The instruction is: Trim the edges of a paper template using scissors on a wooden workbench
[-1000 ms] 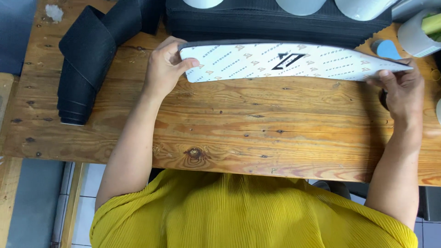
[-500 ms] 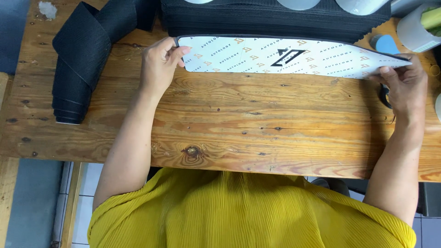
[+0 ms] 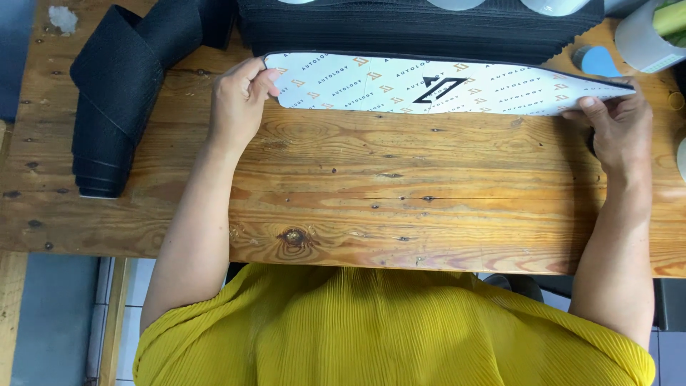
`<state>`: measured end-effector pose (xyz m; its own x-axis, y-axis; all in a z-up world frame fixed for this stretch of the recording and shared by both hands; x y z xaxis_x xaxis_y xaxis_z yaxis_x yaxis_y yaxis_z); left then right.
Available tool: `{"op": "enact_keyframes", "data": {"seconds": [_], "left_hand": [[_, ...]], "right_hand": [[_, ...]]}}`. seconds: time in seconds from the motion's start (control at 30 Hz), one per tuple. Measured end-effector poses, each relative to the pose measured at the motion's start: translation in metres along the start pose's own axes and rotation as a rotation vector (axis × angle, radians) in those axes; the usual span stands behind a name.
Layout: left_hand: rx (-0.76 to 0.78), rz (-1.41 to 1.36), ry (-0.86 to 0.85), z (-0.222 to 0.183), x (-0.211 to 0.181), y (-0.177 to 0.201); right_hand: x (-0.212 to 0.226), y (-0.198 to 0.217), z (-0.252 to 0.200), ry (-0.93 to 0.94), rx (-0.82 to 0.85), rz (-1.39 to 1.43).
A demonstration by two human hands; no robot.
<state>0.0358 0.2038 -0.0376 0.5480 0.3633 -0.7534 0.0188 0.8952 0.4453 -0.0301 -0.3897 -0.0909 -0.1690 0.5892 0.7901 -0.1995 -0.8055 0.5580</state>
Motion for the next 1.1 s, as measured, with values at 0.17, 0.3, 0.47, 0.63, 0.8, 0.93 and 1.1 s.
{"op": "enact_keyframes", "data": {"seconds": [0.17,0.3,0.47,0.63,0.8,0.93,1.1], "left_hand": [[-0.005,-0.052,0.051,-0.002,0.007,-0.001],[-0.023,-0.074,0.065,-0.001,0.005,-0.001],[-0.022,-0.057,0.086,-0.001,0.010,0.000],[-0.018,-0.043,0.068,-0.001,0.008,0.001],[-0.026,-0.035,0.082,-0.002,0.010,0.002],[-0.022,-0.064,0.092,-0.003,0.013,0.003],[-0.025,-0.032,0.117,-0.002,0.013,0.007]], "right_hand": [[0.003,-0.003,0.001,0.004,0.013,-0.007],[0.009,-0.004,0.001,0.008,0.007,-0.031],[-0.008,-0.003,0.003,-0.074,0.000,0.001],[-0.007,-0.003,0.003,-0.034,0.014,-0.001],[-0.010,-0.004,0.004,-0.049,0.001,0.038],[-0.005,-0.005,0.003,-0.044,-0.001,0.038],[0.008,-0.004,0.001,-0.036,-0.023,0.065]]}}
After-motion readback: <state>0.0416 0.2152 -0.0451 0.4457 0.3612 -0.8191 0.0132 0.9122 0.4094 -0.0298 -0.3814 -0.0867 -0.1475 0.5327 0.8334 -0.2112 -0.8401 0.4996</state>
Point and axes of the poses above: each hand's wrist, its own z-axis towards the middle knuckle, its own y-axis out of the back of the hand, x = y × z, the point moved 7 cm from there along z, towards the middle knuckle, and after that the axes turned 11 degrees about -z, right-handed, at the moved point
